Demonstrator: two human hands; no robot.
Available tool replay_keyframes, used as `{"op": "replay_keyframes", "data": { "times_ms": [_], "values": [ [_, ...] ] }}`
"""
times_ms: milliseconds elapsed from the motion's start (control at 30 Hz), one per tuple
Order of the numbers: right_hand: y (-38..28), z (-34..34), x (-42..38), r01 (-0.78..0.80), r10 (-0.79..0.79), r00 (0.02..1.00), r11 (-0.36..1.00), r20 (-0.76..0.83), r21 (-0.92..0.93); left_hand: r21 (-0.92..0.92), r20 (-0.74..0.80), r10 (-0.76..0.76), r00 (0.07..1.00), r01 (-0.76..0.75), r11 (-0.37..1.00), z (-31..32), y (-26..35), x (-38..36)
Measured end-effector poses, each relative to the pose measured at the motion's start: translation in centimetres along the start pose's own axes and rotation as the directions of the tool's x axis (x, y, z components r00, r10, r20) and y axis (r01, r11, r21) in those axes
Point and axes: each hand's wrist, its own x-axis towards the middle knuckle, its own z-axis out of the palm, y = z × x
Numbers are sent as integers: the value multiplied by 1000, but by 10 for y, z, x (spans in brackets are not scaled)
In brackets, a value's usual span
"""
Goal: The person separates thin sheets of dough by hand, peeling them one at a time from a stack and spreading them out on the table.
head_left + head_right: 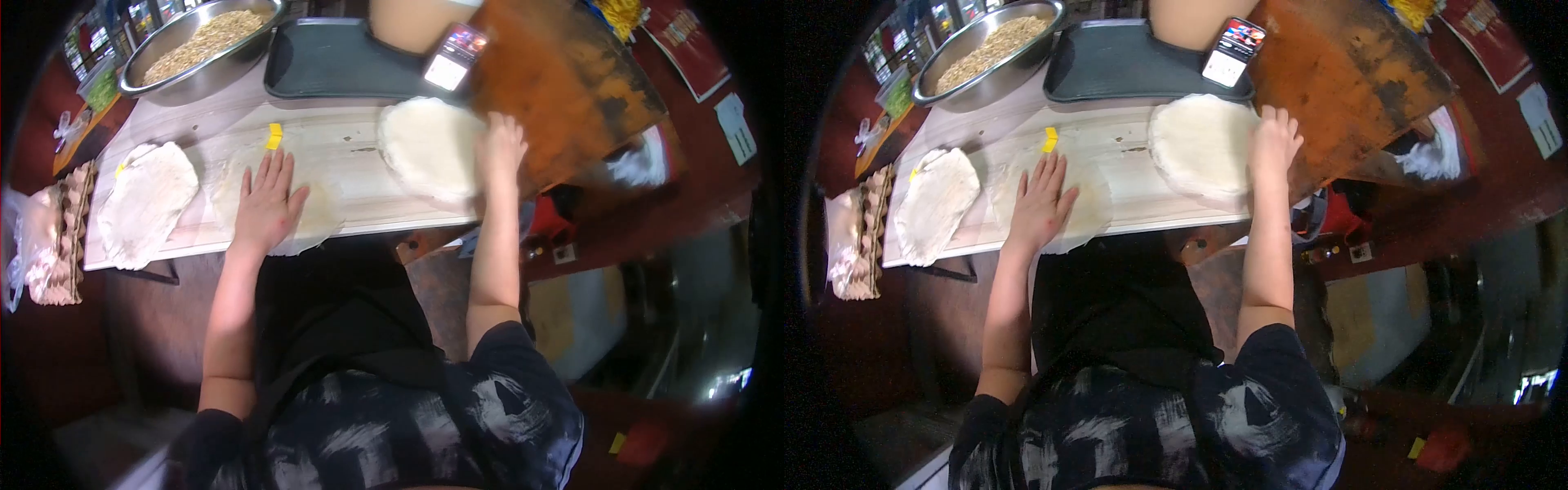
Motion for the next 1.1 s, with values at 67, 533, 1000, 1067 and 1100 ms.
{"op": "replay_keyframes", "data": {
  "times_ms": [67, 533, 1000, 1067, 1100],
  "values": [
    [-43, 2, -1, 160, -171, 972, 984, -158, -78, -20, 3, 10, 1000, -10, 1000, -1, 0, 0],
    [-246, 105, -3, 605, -763, 643, 555, 61, 570, -98, -101, 24, 995, -34, 995, 5, -48, 31],
    [-216, 100, 6, 509, -805, 593, 340, -35, 791, -111, -87, -13, 996, 3, 994, 7, -48, 28],
    [-217, 94, 6, 378, -750, 661, 355, 19, 855, -232, -177, -63, 982, 20, 972, 3, -49, 31],
    [-219, 88, 8, 379, -750, 661, 355, 18, 854, -232, -178, -62, 982, 20, 972, -2, -51, 34]
  ]
}}
